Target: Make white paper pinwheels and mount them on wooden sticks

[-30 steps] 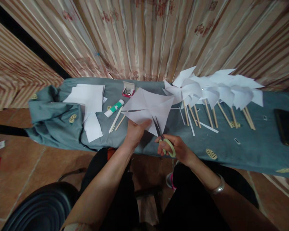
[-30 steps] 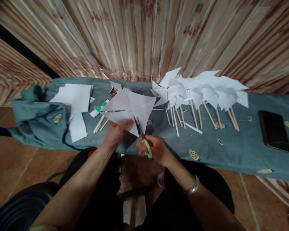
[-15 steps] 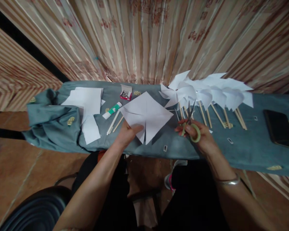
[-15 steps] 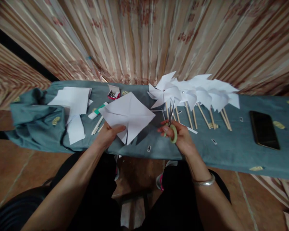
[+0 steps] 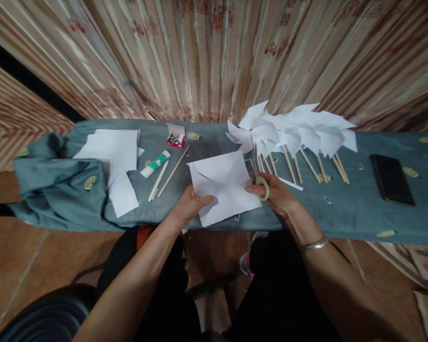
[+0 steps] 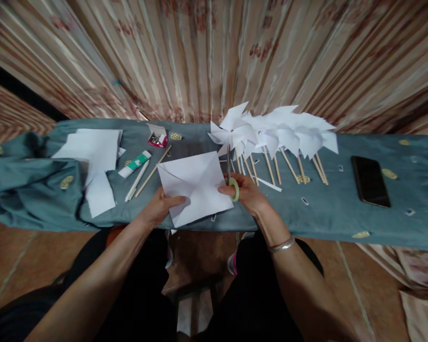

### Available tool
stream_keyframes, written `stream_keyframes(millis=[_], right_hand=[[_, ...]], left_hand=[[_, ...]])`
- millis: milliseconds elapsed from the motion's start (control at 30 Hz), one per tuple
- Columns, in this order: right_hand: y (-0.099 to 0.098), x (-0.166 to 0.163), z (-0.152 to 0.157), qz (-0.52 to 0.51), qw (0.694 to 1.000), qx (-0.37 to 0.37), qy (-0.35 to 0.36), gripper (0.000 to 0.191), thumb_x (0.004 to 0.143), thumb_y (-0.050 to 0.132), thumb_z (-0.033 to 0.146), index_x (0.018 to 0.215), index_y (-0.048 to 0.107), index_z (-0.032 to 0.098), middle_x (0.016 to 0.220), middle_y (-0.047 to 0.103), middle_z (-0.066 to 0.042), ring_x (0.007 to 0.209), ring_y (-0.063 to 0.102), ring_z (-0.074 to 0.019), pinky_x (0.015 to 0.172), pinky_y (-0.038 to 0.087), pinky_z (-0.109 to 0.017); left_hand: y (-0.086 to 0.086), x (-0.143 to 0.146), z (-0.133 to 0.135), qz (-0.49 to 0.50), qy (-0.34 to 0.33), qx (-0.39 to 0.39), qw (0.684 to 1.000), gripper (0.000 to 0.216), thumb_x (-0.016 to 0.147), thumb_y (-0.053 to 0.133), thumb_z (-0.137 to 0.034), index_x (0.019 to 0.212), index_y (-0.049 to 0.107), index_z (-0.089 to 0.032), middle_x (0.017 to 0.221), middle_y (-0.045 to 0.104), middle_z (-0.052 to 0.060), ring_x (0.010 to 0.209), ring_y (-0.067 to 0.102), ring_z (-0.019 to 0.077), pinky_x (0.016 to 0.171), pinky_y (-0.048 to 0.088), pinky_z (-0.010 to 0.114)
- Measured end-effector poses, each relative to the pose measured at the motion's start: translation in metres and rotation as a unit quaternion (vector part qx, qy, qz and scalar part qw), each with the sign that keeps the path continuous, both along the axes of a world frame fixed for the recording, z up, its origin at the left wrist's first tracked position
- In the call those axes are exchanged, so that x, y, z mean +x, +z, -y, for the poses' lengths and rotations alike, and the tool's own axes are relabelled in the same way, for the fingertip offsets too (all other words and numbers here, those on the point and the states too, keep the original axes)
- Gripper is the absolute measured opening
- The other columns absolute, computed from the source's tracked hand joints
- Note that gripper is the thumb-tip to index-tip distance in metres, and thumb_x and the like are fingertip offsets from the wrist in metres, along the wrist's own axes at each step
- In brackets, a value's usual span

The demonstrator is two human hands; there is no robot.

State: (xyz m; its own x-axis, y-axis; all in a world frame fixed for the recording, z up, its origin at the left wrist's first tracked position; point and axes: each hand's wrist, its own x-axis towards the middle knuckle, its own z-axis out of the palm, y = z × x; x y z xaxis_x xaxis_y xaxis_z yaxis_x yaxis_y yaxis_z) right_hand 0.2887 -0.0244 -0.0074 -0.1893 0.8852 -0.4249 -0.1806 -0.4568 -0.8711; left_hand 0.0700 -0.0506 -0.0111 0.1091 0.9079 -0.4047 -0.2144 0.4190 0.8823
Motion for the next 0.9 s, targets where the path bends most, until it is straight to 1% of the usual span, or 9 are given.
stream_keyframes(millis=[100,167,233,367,467,633,733,833,900], right_hand=[[-0.004,-0.007,-0.003,-0.018,0.998,-0.01,-0.059,0.039,0.04,0.089,0.021,0.074,0.07,0.02,0.066,0.069,0.004,0.056,0.06,-0.0103,0.052,0.048,-0.022],[-0.008,-0.012,-0.005,-0.033,0.993,-0.004,-0.112,0.039,0.038,0.089,0.021,0.071,0.069,0.021,0.064,0.068,0.005,0.056,0.06,-0.0101,0.052,0.049,-0.022],[-0.012,-0.017,-0.007,-0.053,0.986,0.011,-0.157,0.037,0.039,0.089,0.022,0.07,0.069,0.021,0.065,0.069,0.005,0.057,0.06,-0.0097,0.054,0.05,-0.021],[-0.017,-0.028,-0.006,-0.089,0.978,0.032,-0.188,0.031,0.047,0.087,0.022,0.072,0.068,0.02,0.069,0.07,0.004,0.06,0.062,-0.0112,0.06,0.053,-0.024],[-0.02,-0.036,-0.004,-0.109,0.974,0.028,-0.197,0.029,0.052,0.085,0.02,0.075,0.068,0.019,0.072,0.071,0.002,0.066,0.065,-0.0132,0.066,0.055,-0.027],[-0.021,-0.037,-0.008,-0.132,0.974,0.024,-0.184,0.023,0.06,0.078,0.022,0.079,0.066,0.02,0.079,0.072,0.001,0.075,0.067,-0.0158,0.07,0.058,-0.029],[-0.018,-0.036,-0.01,-0.149,0.969,0.031,-0.193,0.021,0.061,0.077,0.021,0.078,0.065,0.021,0.081,0.072,0.001,0.078,0.067,-0.0153,0.072,0.058,-0.028],[-0.015,-0.042,-0.007,-0.142,0.971,0.051,-0.187,0.022,0.059,0.08,0.021,0.076,0.065,0.021,0.082,0.071,0.002,0.078,0.067,-0.0149,0.073,0.057,-0.029],[-0.015,-0.049,-0.002,-0.128,0.975,0.067,-0.168,0.025,0.057,0.082,0.024,0.076,0.065,0.021,0.08,0.071,0.003,0.075,0.066,-0.0147,0.074,0.055,-0.03]], left_hand=[[0.005,-0.001,-0.003,0.096,0.03,-0.007,0.995,0.042,0.05,0.082,-0.036,0.085,0.071,-0.014,0.086,0.075,0.007,0.085,0.068,0.0267,0.082,0.052,0.037],[0.008,-0.001,-0.004,0.16,0.041,-0.001,0.986,0.047,0.056,0.079,-0.048,0.089,0.07,-0.015,0.091,0.074,0.008,0.1,0.065,0.0315,0.091,0.049,0.041],[0.01,-0.002,-0.004,0.207,0.046,0.003,0.977,0.049,0.061,0.075,-0.054,0.094,0.069,-0.017,0.096,0.074,0.008,0.109,0.062,0.0328,0.095,0.048,0.043],[0.009,0.003,-0.002,0.243,0.067,0.006,0.968,0.044,0.064,0.075,-0.046,0.101,0.066,-0.023,0.107,0.07,0.005,0.111,0.061,0.0282,0.095,0.05,0.041],[0.008,0.009,-0.001,0.245,0.082,-0.001,0.966,0.043,0.062,0.077,-0.04,0.1,0.065,-0.023,0.109,0.069,0.006,0.109,0.062,0.0261,0.093,0.052,0.039],[0.01,0.01,0.0,0.286,0.109,-0.005,0.952,0.039,0.063,0.076,-0.049,0.088,0.065,-0.022,0.104,0.069,0.004,0.105,0.063,0.0231,0.095,0.051,0.04],[0.01,0.01,0.001,0.292,0.103,0.003,0.951,0.039,0.061,0.077,-0.052,0.083,0.065,-0.021,0.099,0.069,0.004,0.102,0.064,0.022,0.097,0.049,0.039],[0.007,0.017,0.0,0.252,0.083,0.014,0.964,0.037,0.058,0.081,-0.04,0.087,0.067,-0.021,0.095,0.07,0.003,0.097,0.065,0.021,0.095,0.05,0.039],[0.004,0.023,-0.002,0.204,0.093,0.038,0.974,0.038,0.058,0.082,-0.03,0.092,0.068,-0.02,0.098,0.071,0.003,0.097,0.065,0.0213,0.094,0.05,0.039]])
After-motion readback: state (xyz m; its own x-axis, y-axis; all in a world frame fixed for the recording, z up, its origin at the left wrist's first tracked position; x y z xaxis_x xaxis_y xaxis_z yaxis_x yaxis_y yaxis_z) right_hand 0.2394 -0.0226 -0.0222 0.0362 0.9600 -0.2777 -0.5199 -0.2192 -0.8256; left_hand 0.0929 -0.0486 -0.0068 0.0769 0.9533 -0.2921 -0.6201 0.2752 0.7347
